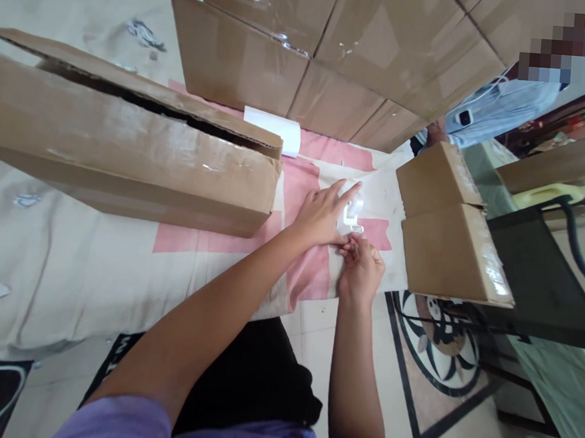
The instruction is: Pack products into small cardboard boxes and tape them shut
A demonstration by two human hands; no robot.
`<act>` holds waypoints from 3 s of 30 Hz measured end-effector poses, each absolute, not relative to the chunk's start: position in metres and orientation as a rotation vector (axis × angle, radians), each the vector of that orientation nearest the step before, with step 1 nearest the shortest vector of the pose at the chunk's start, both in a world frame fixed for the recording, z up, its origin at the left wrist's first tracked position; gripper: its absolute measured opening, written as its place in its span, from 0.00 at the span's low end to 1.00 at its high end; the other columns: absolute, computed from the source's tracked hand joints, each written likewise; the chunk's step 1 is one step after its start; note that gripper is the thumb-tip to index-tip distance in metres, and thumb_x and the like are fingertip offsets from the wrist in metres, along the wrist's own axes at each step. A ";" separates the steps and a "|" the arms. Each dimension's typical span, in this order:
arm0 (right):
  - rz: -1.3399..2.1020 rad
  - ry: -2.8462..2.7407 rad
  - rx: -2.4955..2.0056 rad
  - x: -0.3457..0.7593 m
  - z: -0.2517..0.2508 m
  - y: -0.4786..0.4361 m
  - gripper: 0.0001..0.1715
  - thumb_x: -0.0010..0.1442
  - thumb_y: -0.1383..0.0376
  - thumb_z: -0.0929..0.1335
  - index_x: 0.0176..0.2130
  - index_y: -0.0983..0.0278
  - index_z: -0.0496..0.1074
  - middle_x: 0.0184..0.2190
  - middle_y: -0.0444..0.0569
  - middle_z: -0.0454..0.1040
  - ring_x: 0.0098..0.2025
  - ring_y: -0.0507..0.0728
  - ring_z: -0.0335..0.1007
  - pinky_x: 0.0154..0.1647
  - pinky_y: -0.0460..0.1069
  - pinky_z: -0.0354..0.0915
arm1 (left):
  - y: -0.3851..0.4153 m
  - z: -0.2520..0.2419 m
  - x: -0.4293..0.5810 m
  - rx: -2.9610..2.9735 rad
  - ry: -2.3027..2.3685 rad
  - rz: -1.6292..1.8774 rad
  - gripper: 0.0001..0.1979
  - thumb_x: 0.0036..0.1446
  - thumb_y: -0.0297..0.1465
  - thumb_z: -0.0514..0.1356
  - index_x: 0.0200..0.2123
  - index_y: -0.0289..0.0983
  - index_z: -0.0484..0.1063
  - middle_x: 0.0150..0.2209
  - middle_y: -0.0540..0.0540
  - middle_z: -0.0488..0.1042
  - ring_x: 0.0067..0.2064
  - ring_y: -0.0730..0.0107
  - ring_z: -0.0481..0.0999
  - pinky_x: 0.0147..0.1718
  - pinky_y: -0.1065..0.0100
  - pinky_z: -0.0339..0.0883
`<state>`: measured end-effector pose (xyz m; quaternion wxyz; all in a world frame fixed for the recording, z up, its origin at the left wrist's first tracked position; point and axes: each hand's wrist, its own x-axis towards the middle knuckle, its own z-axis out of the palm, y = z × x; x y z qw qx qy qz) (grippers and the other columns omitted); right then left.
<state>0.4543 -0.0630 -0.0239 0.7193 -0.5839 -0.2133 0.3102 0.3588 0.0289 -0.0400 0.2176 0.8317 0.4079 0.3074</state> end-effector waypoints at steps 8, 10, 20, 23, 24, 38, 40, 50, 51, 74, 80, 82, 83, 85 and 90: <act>0.639 -0.482 -1.270 0.453 -0.029 -0.063 0.27 0.43 0.63 0.79 0.15 0.63 0.59 0.25 0.47 0.78 0.24 0.48 0.70 0.22 0.41 0.68 | 0.027 -0.042 0.360 2.311 1.125 0.882 0.55 0.51 0.48 0.66 0.74 0.42 0.41 0.74 0.35 0.47 0.67 0.43 0.61 0.61 0.49 0.52; 0.632 -0.487 -1.267 0.453 -0.031 -0.063 0.28 0.43 0.63 0.79 0.15 0.63 0.57 0.25 0.48 0.79 0.24 0.48 0.70 0.22 0.42 0.67 | 0.027 -0.042 0.360 2.312 1.129 0.877 0.54 0.52 0.48 0.66 0.74 0.43 0.40 0.74 0.36 0.46 0.67 0.43 0.60 0.62 0.49 0.52; 0.641 -0.602 -1.293 0.456 -0.034 -0.063 0.25 0.45 0.65 0.76 0.15 0.63 0.58 0.26 0.46 0.77 0.24 0.48 0.66 0.24 0.43 0.67 | 0.025 -0.041 0.360 2.296 1.139 0.888 0.55 0.51 0.47 0.67 0.74 0.42 0.41 0.74 0.35 0.48 0.67 0.42 0.61 0.62 0.50 0.52; 0.627 -0.630 -1.329 0.456 -0.032 -0.062 0.25 0.45 0.64 0.76 0.15 0.63 0.58 0.25 0.44 0.75 0.24 0.47 0.64 0.22 0.43 0.64 | 0.026 -0.041 0.361 2.273 1.160 0.841 0.58 0.49 0.47 0.68 0.74 0.41 0.40 0.73 0.32 0.49 0.67 0.42 0.60 0.64 0.49 0.49; 0.620 -0.640 -1.337 0.456 -0.032 -0.061 0.24 0.45 0.64 0.75 0.15 0.63 0.57 0.25 0.44 0.74 0.23 0.46 0.63 0.20 0.43 0.62 | 0.026 -0.041 0.361 2.270 1.167 0.825 0.59 0.49 0.48 0.68 0.74 0.41 0.39 0.73 0.32 0.49 0.68 0.42 0.59 0.64 0.48 0.47; 0.695 -0.622 -1.383 0.454 -0.022 -0.059 0.29 0.43 0.66 0.75 0.16 0.62 0.50 0.18 0.39 0.64 0.20 0.46 0.55 0.14 0.41 0.50 | 0.022 -0.042 0.361 2.267 1.195 0.859 0.56 0.53 0.51 0.66 0.75 0.40 0.40 0.71 0.29 0.53 0.67 0.42 0.60 0.65 0.43 0.43; 0.694 -0.631 -1.384 0.454 -0.022 -0.058 0.29 0.43 0.66 0.75 0.16 0.62 0.50 0.18 0.39 0.62 0.20 0.45 0.54 0.14 0.41 0.50 | 0.022 -0.042 0.361 2.264 1.199 0.851 0.56 0.52 0.50 0.66 0.75 0.40 0.39 0.71 0.29 0.53 0.67 0.41 0.60 0.65 0.43 0.43; 0.664 -0.652 -1.414 0.455 -0.031 -0.060 0.27 0.48 0.61 0.73 0.17 0.61 0.52 0.15 0.35 0.57 0.16 0.45 0.47 0.14 0.43 0.46 | 0.020 -0.039 0.360 2.256 1.193 0.857 0.54 0.54 0.51 0.65 0.74 0.39 0.43 0.71 0.30 0.54 0.67 0.39 0.62 0.65 0.40 0.46; 0.660 -0.658 -1.416 0.455 -0.033 -0.061 0.27 0.49 0.61 0.73 0.17 0.61 0.52 0.15 0.35 0.57 0.16 0.45 0.47 0.14 0.43 0.46 | 0.020 -0.039 0.360 2.253 1.192 0.860 0.53 0.54 0.51 0.64 0.74 0.38 0.43 0.71 0.30 0.54 0.67 0.38 0.62 0.65 0.40 0.46; 0.599 -0.715 -1.314 0.455 -0.041 -0.062 0.31 0.55 0.60 0.72 0.20 0.60 0.47 0.18 0.36 0.55 0.21 0.47 0.47 0.21 0.45 0.46 | 0.012 -0.034 0.373 2.016 1.051 1.014 0.40 0.59 0.38 0.61 0.71 0.42 0.48 0.71 0.38 0.55 0.73 0.50 0.52 0.68 0.49 0.50; 0.609 -0.711 -1.262 0.454 -0.041 -0.064 0.29 0.56 0.61 0.73 0.20 0.61 0.50 0.19 0.37 0.58 0.22 0.47 0.49 0.23 0.46 0.48 | 0.011 -0.032 0.374 1.965 1.060 0.986 0.40 0.59 0.36 0.61 0.71 0.43 0.48 0.72 0.38 0.54 0.73 0.51 0.51 0.68 0.49 0.49; 0.595 -0.714 -1.263 0.454 -0.041 -0.064 0.29 0.57 0.60 0.73 0.20 0.61 0.50 0.20 0.37 0.59 0.22 0.48 0.49 0.24 0.46 0.49 | 0.011 -0.032 0.374 1.948 1.061 0.991 0.40 0.58 0.35 0.61 0.71 0.44 0.48 0.72 0.39 0.54 0.73 0.53 0.51 0.68 0.49 0.49; 0.591 -0.715 -1.266 0.454 -0.041 -0.065 0.29 0.57 0.60 0.73 0.19 0.61 0.51 0.20 0.37 0.59 0.22 0.48 0.49 0.24 0.46 0.49 | 0.011 -0.032 0.374 1.941 1.062 0.994 0.40 0.58 0.35 0.61 0.71 0.44 0.48 0.72 0.39 0.54 0.73 0.54 0.52 0.68 0.49 0.49; 0.586 -0.709 -1.274 0.454 -0.041 -0.065 0.28 0.57 0.59 0.73 0.19 0.61 0.53 0.20 0.38 0.60 0.22 0.48 0.49 0.24 0.46 0.49 | 0.011 -0.032 0.374 1.934 1.065 0.999 0.40 0.58 0.35 0.61 0.71 0.44 0.48 0.72 0.40 0.55 0.73 0.55 0.52 0.68 0.49 0.48; 0.571 -0.684 -1.270 0.454 -0.043 -0.066 0.27 0.58 0.58 0.73 0.20 0.62 0.57 0.20 0.38 0.61 0.23 0.48 0.49 0.25 0.47 0.49 | 0.012 -0.034 0.374 1.932 1.078 0.994 0.41 0.58 0.36 0.61 0.71 0.44 0.47 0.72 0.40 0.55 0.73 0.53 0.53 0.67 0.47 0.46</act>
